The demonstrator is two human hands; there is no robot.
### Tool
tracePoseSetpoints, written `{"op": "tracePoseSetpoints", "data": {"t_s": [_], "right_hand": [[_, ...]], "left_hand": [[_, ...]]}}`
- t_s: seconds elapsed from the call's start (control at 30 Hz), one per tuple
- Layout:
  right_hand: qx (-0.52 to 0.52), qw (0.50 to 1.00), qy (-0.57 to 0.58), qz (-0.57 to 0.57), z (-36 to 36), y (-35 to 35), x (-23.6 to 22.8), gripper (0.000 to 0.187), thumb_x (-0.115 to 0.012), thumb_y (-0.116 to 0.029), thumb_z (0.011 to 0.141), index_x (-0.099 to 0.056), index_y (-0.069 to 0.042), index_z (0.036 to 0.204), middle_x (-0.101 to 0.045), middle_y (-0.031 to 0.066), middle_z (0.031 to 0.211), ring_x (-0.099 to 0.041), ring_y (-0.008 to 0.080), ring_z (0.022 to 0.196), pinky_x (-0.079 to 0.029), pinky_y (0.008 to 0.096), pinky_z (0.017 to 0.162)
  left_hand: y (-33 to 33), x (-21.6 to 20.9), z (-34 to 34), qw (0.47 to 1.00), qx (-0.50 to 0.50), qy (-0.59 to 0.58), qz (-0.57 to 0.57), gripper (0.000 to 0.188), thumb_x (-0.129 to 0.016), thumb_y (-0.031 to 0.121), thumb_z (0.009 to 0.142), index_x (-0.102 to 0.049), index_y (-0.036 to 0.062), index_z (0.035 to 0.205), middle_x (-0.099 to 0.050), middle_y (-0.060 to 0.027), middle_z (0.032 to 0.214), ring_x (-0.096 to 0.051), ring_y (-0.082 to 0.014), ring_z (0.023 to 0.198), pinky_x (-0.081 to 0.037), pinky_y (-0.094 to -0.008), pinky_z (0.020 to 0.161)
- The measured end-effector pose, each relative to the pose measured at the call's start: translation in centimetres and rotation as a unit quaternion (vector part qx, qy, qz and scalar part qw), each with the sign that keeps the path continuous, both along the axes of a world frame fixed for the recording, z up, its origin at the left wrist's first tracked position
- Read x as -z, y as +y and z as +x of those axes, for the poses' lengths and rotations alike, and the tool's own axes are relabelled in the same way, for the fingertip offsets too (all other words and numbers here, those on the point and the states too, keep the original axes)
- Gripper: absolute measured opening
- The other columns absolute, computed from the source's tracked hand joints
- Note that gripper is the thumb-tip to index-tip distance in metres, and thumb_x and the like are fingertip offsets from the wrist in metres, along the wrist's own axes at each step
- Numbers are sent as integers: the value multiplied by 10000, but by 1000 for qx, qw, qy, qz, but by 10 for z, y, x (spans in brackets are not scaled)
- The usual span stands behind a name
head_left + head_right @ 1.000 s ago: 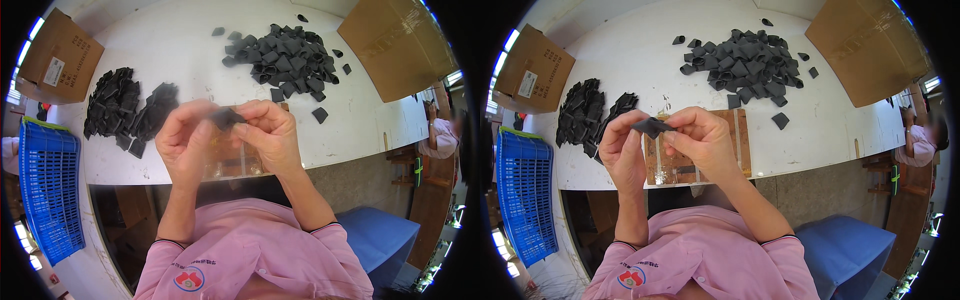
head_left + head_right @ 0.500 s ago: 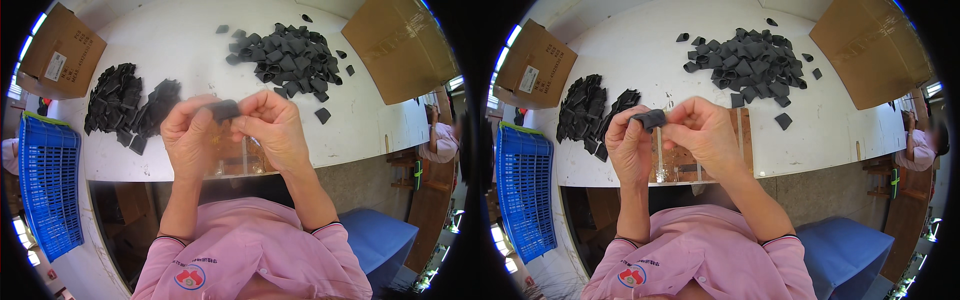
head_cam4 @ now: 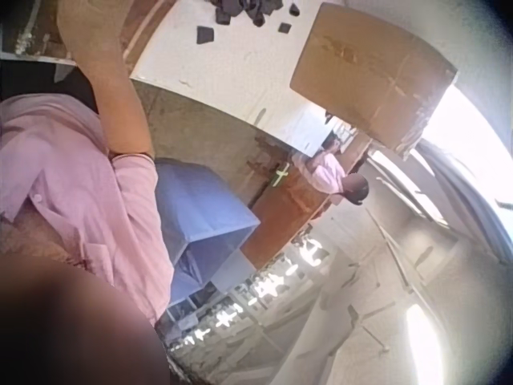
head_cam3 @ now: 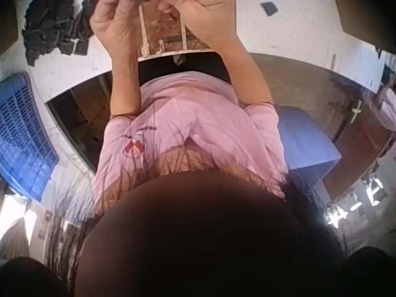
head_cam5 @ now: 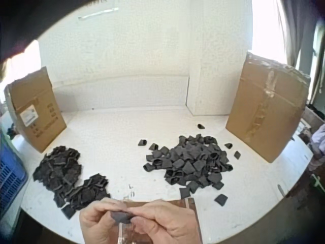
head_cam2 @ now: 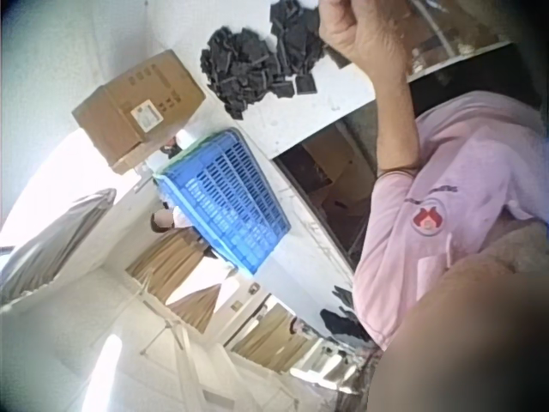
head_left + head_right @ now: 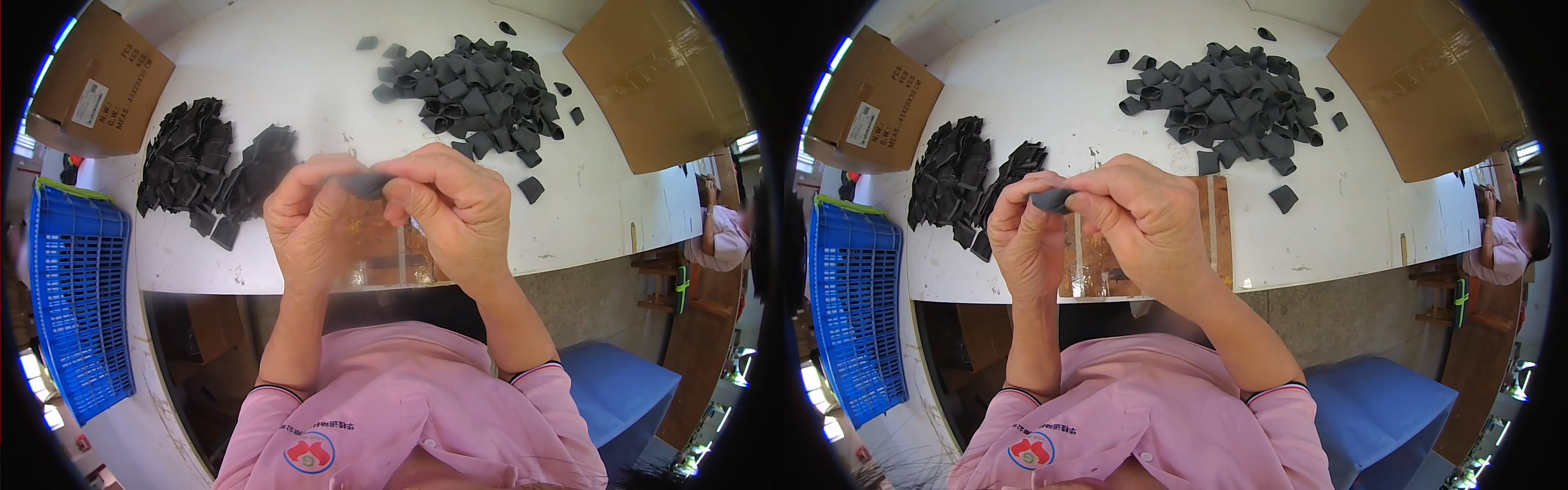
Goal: Inspecting and sorting small black rubber or foam components by hand on a white workbench.
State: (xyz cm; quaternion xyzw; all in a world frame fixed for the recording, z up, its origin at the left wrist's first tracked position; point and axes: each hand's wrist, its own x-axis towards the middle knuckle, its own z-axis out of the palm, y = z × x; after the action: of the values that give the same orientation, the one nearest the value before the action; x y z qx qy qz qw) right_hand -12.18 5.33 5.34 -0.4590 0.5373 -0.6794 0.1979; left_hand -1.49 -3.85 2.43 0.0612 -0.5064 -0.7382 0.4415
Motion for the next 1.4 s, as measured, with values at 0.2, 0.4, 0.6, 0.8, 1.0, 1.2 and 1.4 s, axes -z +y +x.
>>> {"op": "tracePoseSetpoints", "data": {"t_s": [0.2, 0.4, 0.6, 0.8, 1.0, 1.2, 1.4], "right_hand": [[55, 989, 127, -45, -1, -4, -1, 140, -632, -50, 734, -594, -10, 862, -531, 76, 690, -535, 138, 561, -404, 222, 458], [85, 952, 293, -18, -13, -1, -6, 171, -650, -109, 704, -593, -23, 840, -522, 60, 707, -532, 183, 578, -423, 279, 476], [11, 938, 342, 52, -14, -3, 2, 164, -658, -128, 685, -589, -25, 792, -531, 60, 697, -528, 215, 586, -428, 299, 495], [66, 923, 378, 12, -8, -5, -7, 149, -659, -95, 667, -574, -19, 763, -527, 54, 684, -537, 205, 620, -436, 296, 506], [110, 923, 367, 5, -8, -5, 13, 169, -659, -87, 664, -566, -15, 785, -531, 54, 680, -537, 197, 624, -435, 294, 509], [87, 954, 284, 34, -2, 7, -4, 135, -641, -101, 700, -567, -24, 784, -531, 65, 670, -537, 202, 608, -428, 302, 498], [97, 936, 336, 28, -3, 1, 1, 111, -642, -85, 695, -556, -27, 735, -519, 60, 646, -527, 205, 571, -418, 302, 479]], "left_hand": [[12, -18, 2, 996, -78, -47, -11, 136, -539, 56, 830, -556, -40, 924, -572, -94, 896, -517, -130, 808, -403, -251, 762], [22, -27, 3, 986, -132, -90, -56, 120, -530, 39, 829, -562, -38, 915, -580, -81, 869, -516, -98, 765, -402, -216, 719], [19, -19, 3, 983, -135, -86, -86, 98, -539, 42, 826, -559, -30, 889, -578, -77, 857, -513, -97, 757, -397, -211, 714], [10, -9, 5, 997, -64, -15, 29, 110, -553, 74, 823, -550, -25, 872, -575, -90, 861, -518, -125, 789, -405, -235, 731], [4, -19, -3, 999, -3, -46, -12, 181, -558, 107, 819, -555, -31, 936, -570, -97, 872, -522, -146, 804, -412, -254, 746], [-8, -29, 1, 988, 48, -105, -102, 157, -535, -59, 747, -631, -16, 863, -563, -52, 843, -504, -103, 777, -392, -206, 699], [-13, -23, -1, 988, 49, -97, -110, 181, -516, -85, 735, -631, -18, 859, -562, -49, 827, -505, -101, 774, -387, -201, 697]]}}
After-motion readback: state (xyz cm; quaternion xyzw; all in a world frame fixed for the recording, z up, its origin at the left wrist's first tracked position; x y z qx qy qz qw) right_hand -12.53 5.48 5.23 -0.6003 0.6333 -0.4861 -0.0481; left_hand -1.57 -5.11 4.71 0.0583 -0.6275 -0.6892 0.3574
